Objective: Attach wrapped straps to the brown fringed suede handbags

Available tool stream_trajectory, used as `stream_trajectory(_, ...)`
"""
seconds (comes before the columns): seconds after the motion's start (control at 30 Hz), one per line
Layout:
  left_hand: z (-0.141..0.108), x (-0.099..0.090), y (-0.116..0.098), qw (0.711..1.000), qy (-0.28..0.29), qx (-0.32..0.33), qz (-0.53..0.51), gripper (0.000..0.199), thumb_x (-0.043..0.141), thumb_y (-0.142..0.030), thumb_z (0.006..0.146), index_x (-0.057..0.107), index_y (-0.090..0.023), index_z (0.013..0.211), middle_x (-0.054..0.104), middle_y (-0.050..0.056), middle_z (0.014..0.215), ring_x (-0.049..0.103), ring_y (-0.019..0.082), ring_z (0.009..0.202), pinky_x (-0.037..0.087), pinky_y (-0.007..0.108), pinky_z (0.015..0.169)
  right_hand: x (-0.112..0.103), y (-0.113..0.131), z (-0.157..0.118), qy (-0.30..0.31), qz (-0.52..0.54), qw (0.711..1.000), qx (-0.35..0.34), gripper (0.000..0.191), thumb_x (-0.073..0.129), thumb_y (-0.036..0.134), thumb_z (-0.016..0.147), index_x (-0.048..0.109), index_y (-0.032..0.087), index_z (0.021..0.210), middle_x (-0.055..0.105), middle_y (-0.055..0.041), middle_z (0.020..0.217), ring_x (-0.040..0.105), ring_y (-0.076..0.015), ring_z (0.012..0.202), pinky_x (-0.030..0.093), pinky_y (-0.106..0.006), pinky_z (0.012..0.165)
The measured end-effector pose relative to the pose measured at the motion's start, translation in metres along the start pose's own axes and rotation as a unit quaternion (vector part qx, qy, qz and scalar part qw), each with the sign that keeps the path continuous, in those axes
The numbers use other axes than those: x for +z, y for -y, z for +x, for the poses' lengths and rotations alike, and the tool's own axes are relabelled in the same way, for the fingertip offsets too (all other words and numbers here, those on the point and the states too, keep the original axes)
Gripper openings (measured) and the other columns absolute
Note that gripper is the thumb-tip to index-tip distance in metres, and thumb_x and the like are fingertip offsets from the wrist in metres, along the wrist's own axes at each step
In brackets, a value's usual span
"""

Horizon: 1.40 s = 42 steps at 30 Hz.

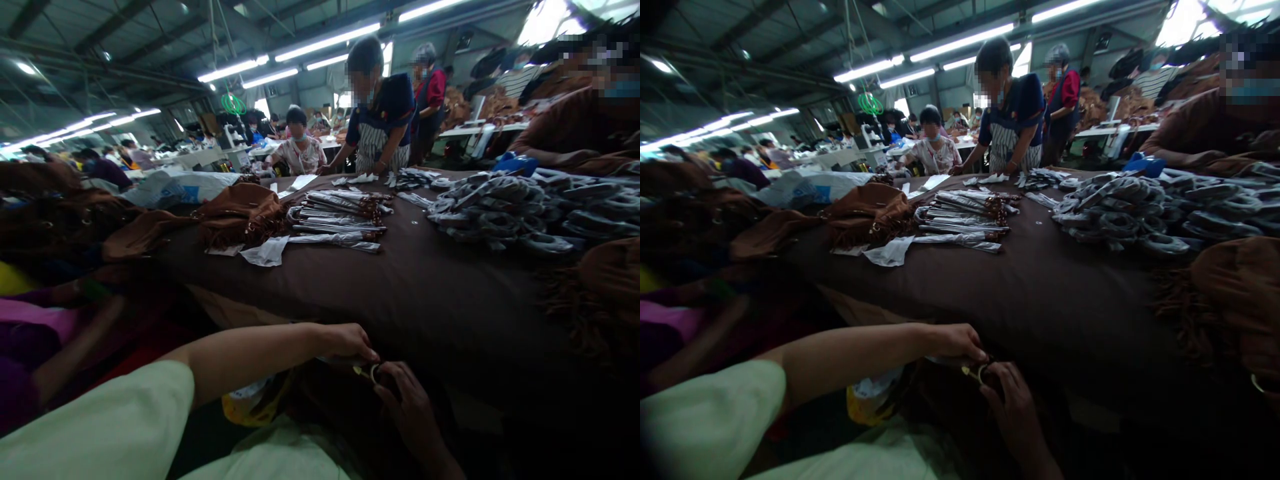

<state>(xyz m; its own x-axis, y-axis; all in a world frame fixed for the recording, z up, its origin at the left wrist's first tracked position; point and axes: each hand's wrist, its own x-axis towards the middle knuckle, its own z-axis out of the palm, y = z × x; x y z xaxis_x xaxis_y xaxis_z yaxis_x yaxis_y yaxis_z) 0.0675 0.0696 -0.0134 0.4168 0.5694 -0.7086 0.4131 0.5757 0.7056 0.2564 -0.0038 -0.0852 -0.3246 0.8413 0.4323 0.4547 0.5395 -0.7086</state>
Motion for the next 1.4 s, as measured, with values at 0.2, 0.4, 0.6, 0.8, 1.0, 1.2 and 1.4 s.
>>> stream_trajectory(0.2, 0.004, 0.0, 0.001, 1.0, -0.005, -0.003, 0.026, 0.025, 0.077, -0.034, 0.059, 0.066, -0.013, 0.065, 0.056, -0.002, 0.053, 0.047, 0.008, 0.046, 0.034, 0.022, 0.048, 0.002, -0.001, -0.002, -0.001, -0.001, 1.0, 0.003, 0.019, 0.052, 0.04, 0.092, 0.058, 0.025, 0.103, 0.063, -0.0048, 0.095, 0.063, -0.0208, 0.086, 0.054, -0.032, 0.074)
stream_trajectory(0.4, 0.003, -0.001, 0.001, 0.998, 0.002, -0.013, 0.066, 0.026, 0.075, -0.037, 0.062, 0.066, -0.013, 0.067, 0.055, -0.002, 0.054, 0.047, 0.008, 0.046, 0.035, 0.022, 0.048, 0.0, 0.001, -0.001, 0.003, 0.001, 1.0, 0.009, 0.021, 0.052, 0.041, 0.091, 0.06, 0.025, 0.101, 0.065, -0.0052, 0.095, 0.065, -0.0218, 0.086, 0.055, -0.033, 0.074)
stream_trajectory(0.6, -0.001, 0.0, -0.005, 0.986, 0.001, 0.014, 0.167, 0.018, 0.065, -0.029, 0.073, 0.063, -0.013, 0.064, 0.05, -0.004, 0.052, 0.041, 0.007, 0.045, 0.032, 0.022, 0.049, -0.006, 0.002, 0.001, 0.037, 0.028, 0.999, -0.003, 0.02, 0.053, 0.04, 0.091, 0.06, 0.026, 0.104, 0.068, -0.0038, 0.096, 0.066, -0.0202, 0.088, 0.055, -0.028, 0.073)
stream_trajectory(0.8, -0.011, 0.003, -0.017, 0.946, 0.008, 0.088, 0.312, 0.018, 0.061, -0.025, 0.076, 0.062, -0.015, 0.061, 0.048, -0.004, 0.053, 0.042, 0.009, 0.054, 0.031, 0.024, 0.056, -0.007, -0.005, -0.004, 0.046, 0.03, 0.998, 0.006, 0.022, 0.056, 0.039, 0.09, 0.061, 0.026, 0.107, 0.07, -0.0039, 0.101, 0.067, -0.0213, 0.094, 0.056, -0.028, 0.076)
stream_trajectory(1.0, -0.018, 0.007, -0.024, 0.903, -0.006, 0.125, 0.41, 0.013, 0.06, -0.022, 0.076, 0.066, -0.015, 0.067, 0.048, -0.002, 0.056, 0.041, 0.011, 0.059, 0.032, 0.025, 0.061, -0.001, -0.008, -0.005, 0.054, 0.032, 0.998, 0.011, 0.022, 0.056, 0.037, 0.09, 0.061, 0.026, 0.108, 0.07, -0.0048, 0.104, 0.068, -0.0212, 0.094, 0.056, -0.029, 0.078)
stream_trajectory(1.2, -0.007, 0.002, -0.015, 0.907, 0.021, 0.083, 0.412, 0.016, 0.057, -0.024, 0.079, 0.067, -0.013, 0.075, 0.053, -0.004, 0.057, 0.047, 0.009, 0.055, 0.035, 0.021, 0.055, 0.005, -0.002, -0.007, 0.04, 0.013, 0.999, 0.006, 0.019, 0.053, 0.037, 0.091, 0.059, 0.026, 0.105, 0.068, -0.0047, 0.098, 0.067, -0.021, 0.089, 0.056, -0.03, 0.075)
stream_trajectory(1.4, -0.016, 0.005, -0.018, 0.896, 0.023, 0.108, 0.43, 0.016, 0.058, -0.025, 0.081, 0.068, -0.013, 0.081, 0.06, -0.001, 0.068, 0.051, 0.011, 0.064, 0.038, 0.021, 0.06, 0.004, -0.007, -0.011, 0.034, -0.009, 0.999, -0.013, 0.021, 0.05, 0.041, 0.093, 0.058, 0.026, 0.106, 0.068, -0.0044, 0.097, 0.067, -0.0212, 0.089, 0.056, -0.031, 0.074)
